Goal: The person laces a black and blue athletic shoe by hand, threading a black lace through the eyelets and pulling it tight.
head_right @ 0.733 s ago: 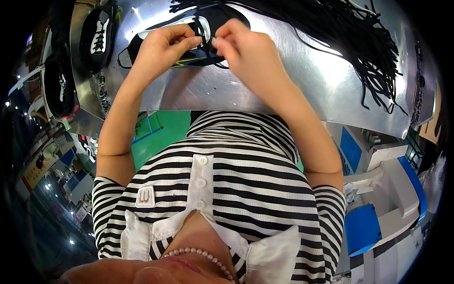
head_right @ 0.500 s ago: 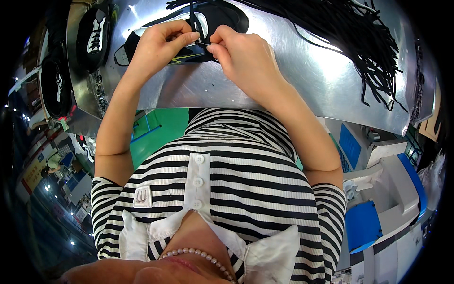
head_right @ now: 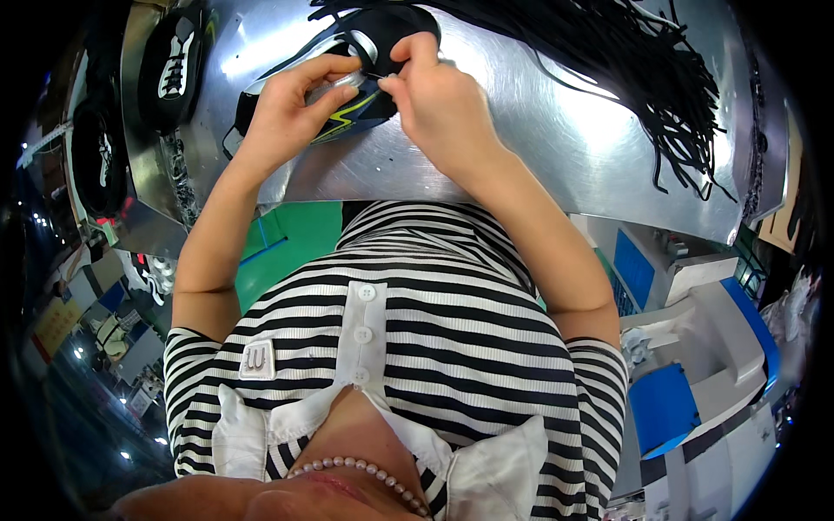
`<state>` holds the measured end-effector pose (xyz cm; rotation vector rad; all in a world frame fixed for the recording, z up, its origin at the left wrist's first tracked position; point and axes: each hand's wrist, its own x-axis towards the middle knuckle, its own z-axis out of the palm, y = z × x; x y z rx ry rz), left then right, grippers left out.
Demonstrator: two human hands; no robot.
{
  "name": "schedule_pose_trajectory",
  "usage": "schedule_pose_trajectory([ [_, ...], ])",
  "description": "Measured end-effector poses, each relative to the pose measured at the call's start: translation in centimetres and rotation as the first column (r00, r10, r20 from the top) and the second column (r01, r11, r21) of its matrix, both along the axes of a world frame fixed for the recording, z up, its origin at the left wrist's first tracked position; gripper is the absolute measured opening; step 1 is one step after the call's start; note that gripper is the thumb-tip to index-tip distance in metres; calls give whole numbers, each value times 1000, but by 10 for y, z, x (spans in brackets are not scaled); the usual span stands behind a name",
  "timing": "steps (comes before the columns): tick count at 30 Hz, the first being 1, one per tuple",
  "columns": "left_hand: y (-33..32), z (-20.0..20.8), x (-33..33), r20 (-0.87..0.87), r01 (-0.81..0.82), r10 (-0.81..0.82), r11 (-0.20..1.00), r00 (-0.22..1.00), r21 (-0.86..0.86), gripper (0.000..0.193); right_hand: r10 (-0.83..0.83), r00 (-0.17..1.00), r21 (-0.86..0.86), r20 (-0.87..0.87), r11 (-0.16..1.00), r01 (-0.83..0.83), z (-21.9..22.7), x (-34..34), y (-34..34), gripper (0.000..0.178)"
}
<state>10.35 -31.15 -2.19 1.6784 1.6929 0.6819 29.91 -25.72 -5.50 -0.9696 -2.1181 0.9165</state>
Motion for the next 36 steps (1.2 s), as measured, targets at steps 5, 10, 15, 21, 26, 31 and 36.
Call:
schedule_pose_trajectory([
  [5,-12,-6,7,140,49,-58,997,988,67,25,41,998,161,38,986,-47,-5,-10,-9,24],
  [10,-16,11,11,-362,242,-160,951,918,192,22,77,988,70,134,994,-87,2,-5,-11,27],
  [15,-39,21,-15,-663,439,20,735,748,517,20,-43,999,-230,23,972,47,52,73,12,20],
  [21,-17,23,-16,-652,486,-85,740,753,465,22,-39,937,-709,-346,665,-235,22,20,68,31],
  [26,-6,36,-47,497,-3,192,935,846,-356,56,-148,951,-439,-273,898,14,18,16,53,35],
  [31,7,31,-31,210,28,138,771,968,-636,56,-135,950,-320,-281,946,40,21,3,29,33],
  [36,28,12,-30,405,205,166,658,899,-724,40,-156,975,-298,-160,949,103,21,4,27,32],
])
